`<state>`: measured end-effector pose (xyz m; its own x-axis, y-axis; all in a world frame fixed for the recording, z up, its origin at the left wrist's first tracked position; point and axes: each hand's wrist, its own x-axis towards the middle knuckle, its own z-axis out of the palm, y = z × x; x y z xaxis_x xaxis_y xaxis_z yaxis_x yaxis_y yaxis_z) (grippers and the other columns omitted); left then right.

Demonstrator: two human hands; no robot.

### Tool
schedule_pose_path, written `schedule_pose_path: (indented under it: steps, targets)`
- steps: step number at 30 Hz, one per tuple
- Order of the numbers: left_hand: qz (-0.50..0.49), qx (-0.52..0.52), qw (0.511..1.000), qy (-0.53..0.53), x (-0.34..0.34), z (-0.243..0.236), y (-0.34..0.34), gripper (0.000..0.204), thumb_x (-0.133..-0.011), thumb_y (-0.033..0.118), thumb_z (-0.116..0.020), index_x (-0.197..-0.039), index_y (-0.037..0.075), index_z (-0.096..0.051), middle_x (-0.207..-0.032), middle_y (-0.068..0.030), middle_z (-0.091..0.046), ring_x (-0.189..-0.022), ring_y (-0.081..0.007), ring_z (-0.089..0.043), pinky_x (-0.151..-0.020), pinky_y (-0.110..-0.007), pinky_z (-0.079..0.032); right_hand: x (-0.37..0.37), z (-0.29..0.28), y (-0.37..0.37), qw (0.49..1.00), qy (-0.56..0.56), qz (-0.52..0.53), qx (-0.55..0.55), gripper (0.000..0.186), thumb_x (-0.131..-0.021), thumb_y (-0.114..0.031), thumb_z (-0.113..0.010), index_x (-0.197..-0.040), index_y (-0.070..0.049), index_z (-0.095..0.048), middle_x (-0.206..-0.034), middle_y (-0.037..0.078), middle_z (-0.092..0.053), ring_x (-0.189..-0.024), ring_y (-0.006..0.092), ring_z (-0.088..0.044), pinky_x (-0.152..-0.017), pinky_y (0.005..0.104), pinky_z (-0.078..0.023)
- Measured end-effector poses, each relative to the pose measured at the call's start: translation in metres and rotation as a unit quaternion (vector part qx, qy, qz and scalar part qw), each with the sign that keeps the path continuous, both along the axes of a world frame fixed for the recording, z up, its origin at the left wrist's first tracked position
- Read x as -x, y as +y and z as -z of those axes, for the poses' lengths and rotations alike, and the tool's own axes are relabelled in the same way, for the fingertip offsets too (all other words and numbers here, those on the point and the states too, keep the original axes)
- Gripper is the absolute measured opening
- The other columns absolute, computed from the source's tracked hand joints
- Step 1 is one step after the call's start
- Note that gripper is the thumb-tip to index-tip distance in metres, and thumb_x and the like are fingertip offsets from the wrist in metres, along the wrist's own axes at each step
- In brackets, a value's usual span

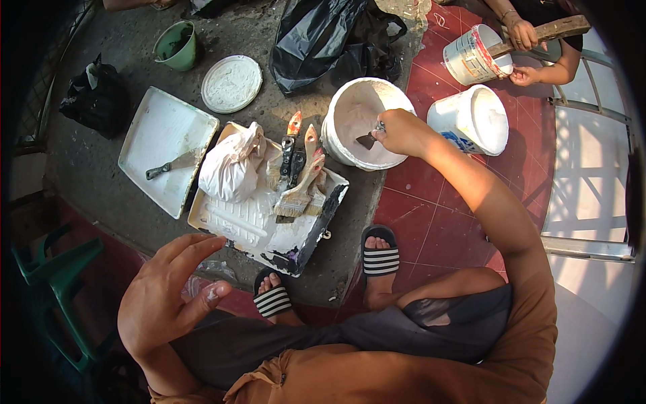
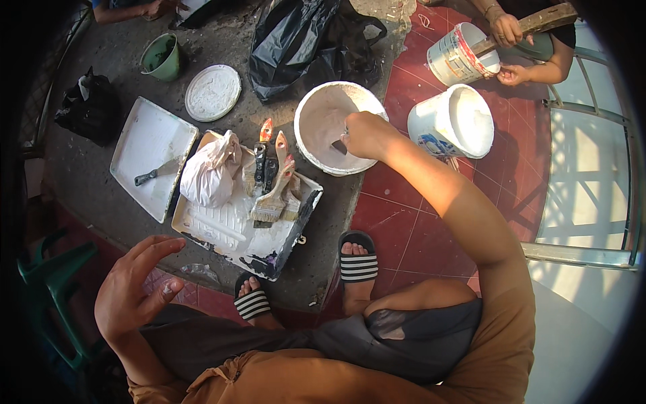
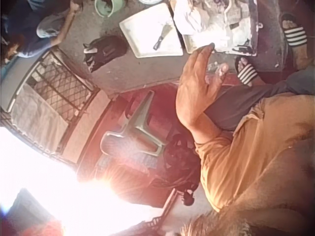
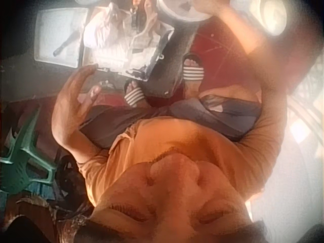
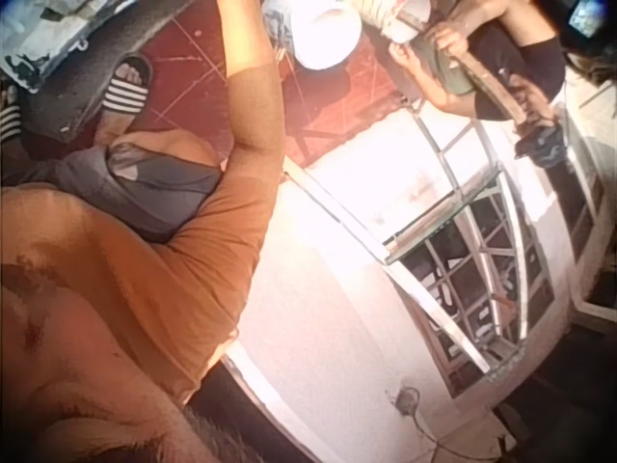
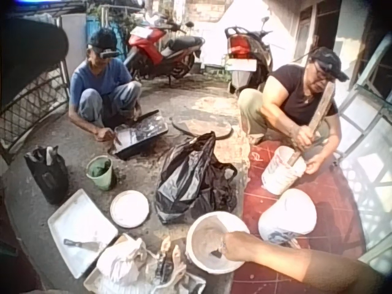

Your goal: The person mixes white paint in a bucket using a scraper and a brush, then transfers more paint from a plastic bag into the bucket.

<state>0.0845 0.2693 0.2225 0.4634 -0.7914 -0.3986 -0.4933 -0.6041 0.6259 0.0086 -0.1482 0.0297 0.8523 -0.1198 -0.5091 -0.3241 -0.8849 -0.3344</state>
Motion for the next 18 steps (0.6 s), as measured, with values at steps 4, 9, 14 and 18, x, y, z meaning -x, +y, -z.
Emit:
schedule_pose_path:
  steps: [4,9,14,18]
  targets:
    - [-0.003,-0.005,1.000,0.006,0.000,-0.002,-0.002,0.056,-0.092,0.041,-0.069,-0.128,-0.001,-0.061,-0.116,-0.0236,-0.066,-0.107,-0.0427,-0.066,-0.091,-0.045,-0.052,-0.005,0.006,-0.006,0.993,-0.083,0.011,0.077,0.026,-0.094,-0.020,-0.065,-0.102,0.004,-0.071,-0.101,0.026,-0.070,-0.098,0.0423,-0.068,-0.090,0.0482,-0.053]
    - [0.007,-0.001,1.000,0.006,-0.001,0.001,-0.003,0.056,-0.092,0.040,-0.069,-0.129,-0.001,-0.061,-0.117,-0.0232,-0.066,-0.108,-0.0422,-0.066,-0.091,-0.045,-0.052,-0.013,0.020,-0.005,0.988,-0.153,-0.021,-0.007,0.025,-0.094,-0.021,-0.065,-0.100,0.003,-0.071,-0.109,0.024,-0.068,-0.103,0.0407,-0.067,-0.091,0.0468,-0.052]
    - [0.004,-0.007,1.000,0.005,-0.001,-0.001,-0.001,0.055,-0.092,0.039,-0.070,-0.129,-0.001,-0.061,-0.118,-0.0234,-0.066,-0.108,-0.0427,-0.066,-0.091,-0.045,-0.053,-0.009,0.005,0.011,0.985,-0.131,-0.051,-0.104,0.028,-0.093,-0.022,-0.068,-0.102,0.004,-0.071,-0.108,0.024,-0.069,-0.103,0.0408,-0.068,-0.091,0.0463,-0.052]
    - [0.010,-0.003,1.000,-0.006,0.000,-0.002,0.000,0.055,-0.092,0.039,-0.070,-0.129,-0.001,-0.061,-0.118,-0.0234,-0.066,-0.109,-0.0429,-0.066,-0.092,-0.045,-0.053,-0.003,0.000,0.006,0.999,0.027,0.007,-0.037,0.032,-0.091,-0.025,-0.071,-0.102,0.005,-0.071,-0.101,0.030,-0.071,-0.099,0.0429,-0.069,-0.089,0.0481,-0.054]
